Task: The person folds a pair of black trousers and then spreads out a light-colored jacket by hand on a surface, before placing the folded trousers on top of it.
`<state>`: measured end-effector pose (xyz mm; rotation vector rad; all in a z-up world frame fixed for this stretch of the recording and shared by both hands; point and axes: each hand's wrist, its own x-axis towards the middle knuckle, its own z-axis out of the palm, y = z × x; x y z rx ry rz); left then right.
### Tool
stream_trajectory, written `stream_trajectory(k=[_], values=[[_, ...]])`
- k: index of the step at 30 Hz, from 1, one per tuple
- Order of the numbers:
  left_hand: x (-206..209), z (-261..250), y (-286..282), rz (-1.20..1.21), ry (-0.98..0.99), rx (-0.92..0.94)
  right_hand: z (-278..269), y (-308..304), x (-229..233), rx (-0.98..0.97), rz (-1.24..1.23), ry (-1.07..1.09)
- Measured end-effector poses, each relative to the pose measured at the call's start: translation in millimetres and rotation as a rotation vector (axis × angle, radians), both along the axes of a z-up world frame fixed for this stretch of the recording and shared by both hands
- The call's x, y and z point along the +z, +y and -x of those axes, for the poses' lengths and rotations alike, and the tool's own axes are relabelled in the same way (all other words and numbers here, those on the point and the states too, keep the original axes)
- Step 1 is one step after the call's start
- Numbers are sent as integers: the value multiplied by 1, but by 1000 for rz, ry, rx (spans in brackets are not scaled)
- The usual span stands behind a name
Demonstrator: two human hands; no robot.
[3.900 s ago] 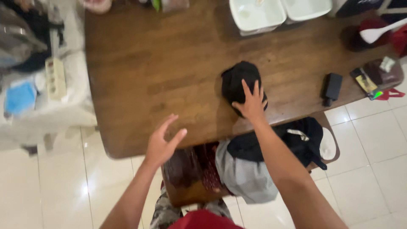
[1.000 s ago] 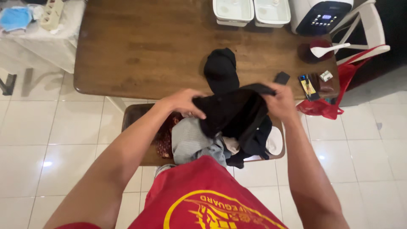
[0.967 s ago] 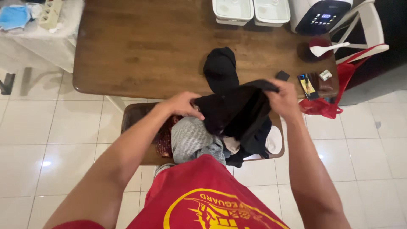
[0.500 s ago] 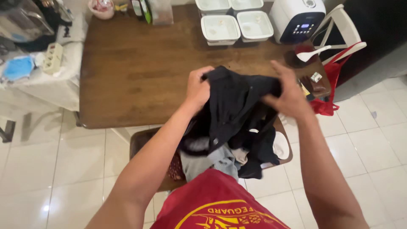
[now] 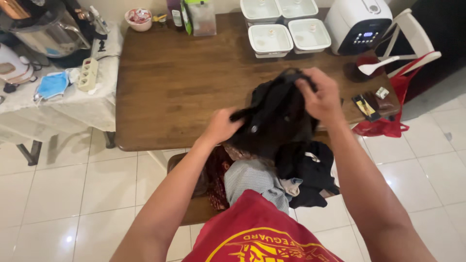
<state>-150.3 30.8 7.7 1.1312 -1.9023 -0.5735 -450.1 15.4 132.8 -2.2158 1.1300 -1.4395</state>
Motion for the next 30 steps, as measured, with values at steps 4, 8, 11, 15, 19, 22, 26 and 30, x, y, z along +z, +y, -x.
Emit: stream_trajectory(k=[4, 8, 11, 15, 19, 22, 26, 30], values=[[-77, -40, -18, -419, 341, 50, 4, -9, 26, 9, -28, 26], [-116, -48, -23, -342, 631, 58, 4, -29, 23, 85, -269, -286], [-100, -44, -12, -520, 882, 104, 11, -40, 16, 128, -279, -392], [-56, -19, 34, -554, 410, 55, 17, -59, 8, 76, -319, -539], [-38, -27, 13, -484, 383, 168, 29, -61, 11, 111, -341, -514], [-19, -54, -12, -464, 219, 179, 30, -57, 18, 121, -381, -465], [-17, -15, -16, -378, 74, 19, 24, -50, 27, 268, -397, -370], [-40, 19, -25, -514, 310, 59, 31, -44, 30, 343, -465, -456]])
